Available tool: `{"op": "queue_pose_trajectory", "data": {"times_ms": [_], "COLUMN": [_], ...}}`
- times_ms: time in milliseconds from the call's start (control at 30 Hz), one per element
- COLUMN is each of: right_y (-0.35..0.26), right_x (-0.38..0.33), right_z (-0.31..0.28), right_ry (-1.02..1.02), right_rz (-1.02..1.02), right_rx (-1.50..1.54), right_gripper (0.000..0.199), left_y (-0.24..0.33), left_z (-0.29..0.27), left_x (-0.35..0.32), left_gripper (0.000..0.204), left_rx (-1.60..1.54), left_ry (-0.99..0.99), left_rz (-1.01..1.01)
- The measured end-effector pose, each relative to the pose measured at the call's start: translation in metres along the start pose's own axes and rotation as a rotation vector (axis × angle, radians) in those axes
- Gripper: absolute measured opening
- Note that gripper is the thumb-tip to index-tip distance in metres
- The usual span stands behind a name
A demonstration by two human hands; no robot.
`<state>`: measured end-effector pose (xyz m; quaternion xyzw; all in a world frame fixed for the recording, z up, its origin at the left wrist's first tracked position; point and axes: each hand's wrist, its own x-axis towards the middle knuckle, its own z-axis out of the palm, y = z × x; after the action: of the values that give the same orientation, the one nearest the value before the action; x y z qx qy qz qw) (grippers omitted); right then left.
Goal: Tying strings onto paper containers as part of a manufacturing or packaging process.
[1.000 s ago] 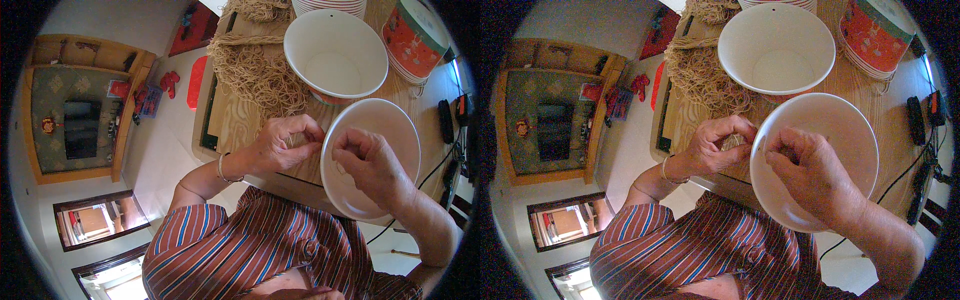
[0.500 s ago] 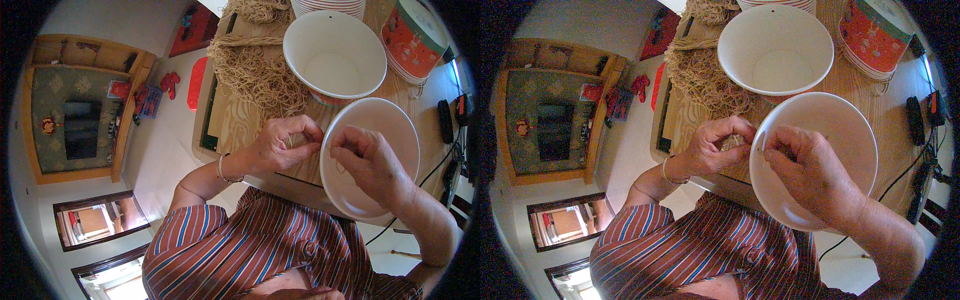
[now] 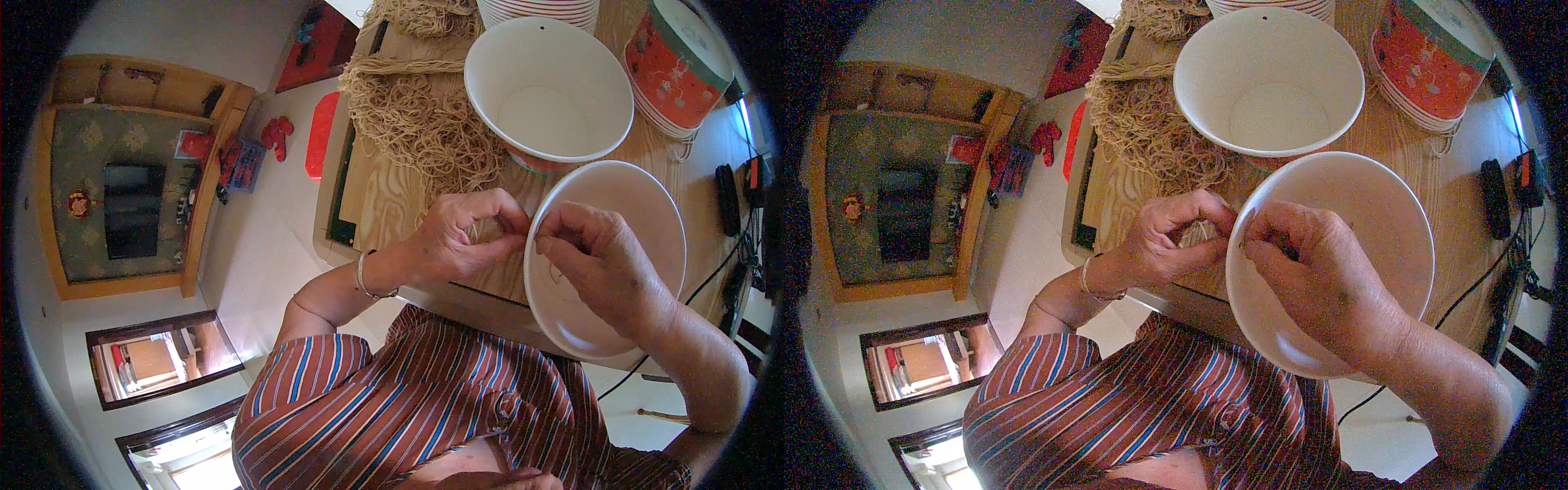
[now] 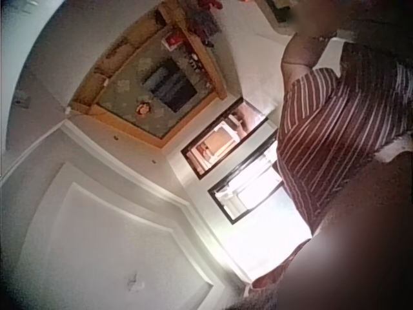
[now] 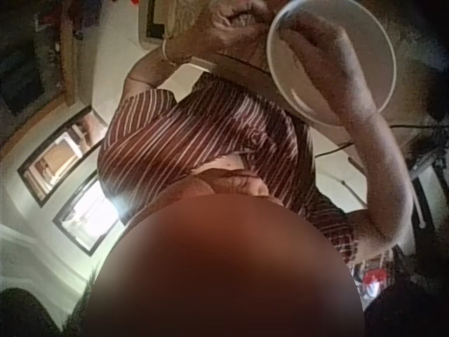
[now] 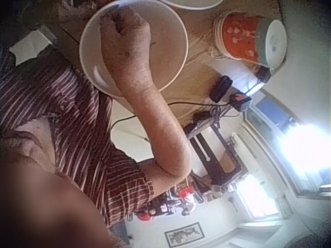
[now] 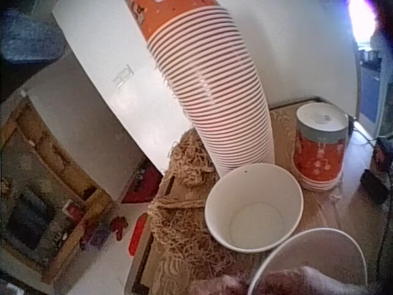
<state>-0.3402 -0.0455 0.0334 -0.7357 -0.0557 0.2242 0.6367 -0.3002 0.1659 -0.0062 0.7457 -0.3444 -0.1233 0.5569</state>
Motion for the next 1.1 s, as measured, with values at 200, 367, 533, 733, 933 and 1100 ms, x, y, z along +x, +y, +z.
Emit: {"op": "queue_pose_trajectory", "data": {"times_ms": [200,367,533,733,933,1100], "right_y": [0.005,0.005,0.004,-0.006,-0.012,-0.025], "right_x": [0.002,0.002,0.002,-0.004,-0.013,-0.020], "right_z": [0.001,0.001,0.001,-0.004,-0.007,-0.009], "right_ry": [-0.010,-0.009,0.006,0.014,0.021,0.016], "right_rz": [0.013,0.006,-0.002,0.037,0.091,0.164], "right_rx": [0.023,0.012,-0.016,-0.039,-0.033,-0.001], "right_gripper": [0.006,0.007,0.007,0.009,0.009,0.008], "left_y": [-0.001,0.001,0.001,-0.001,0.001,0.022], "left_z": [0.000,-0.002,0.001,0.002,0.003,-0.015], "left_x": [0.000,-0.001,-0.001,-0.002,-0.008,0.004], "left_gripper": [0.014,0.013,0.015,0.012,0.011,0.016], "left_rx": [0.017,0.033,0.059,0.055,-0.174,0.171], "left_ry": [-0.004,-0.028,-0.012,-0.015,0.149,0.077], "left_rz": [0.014,0.006,0.018,-0.023,-0.123,0.095]}}
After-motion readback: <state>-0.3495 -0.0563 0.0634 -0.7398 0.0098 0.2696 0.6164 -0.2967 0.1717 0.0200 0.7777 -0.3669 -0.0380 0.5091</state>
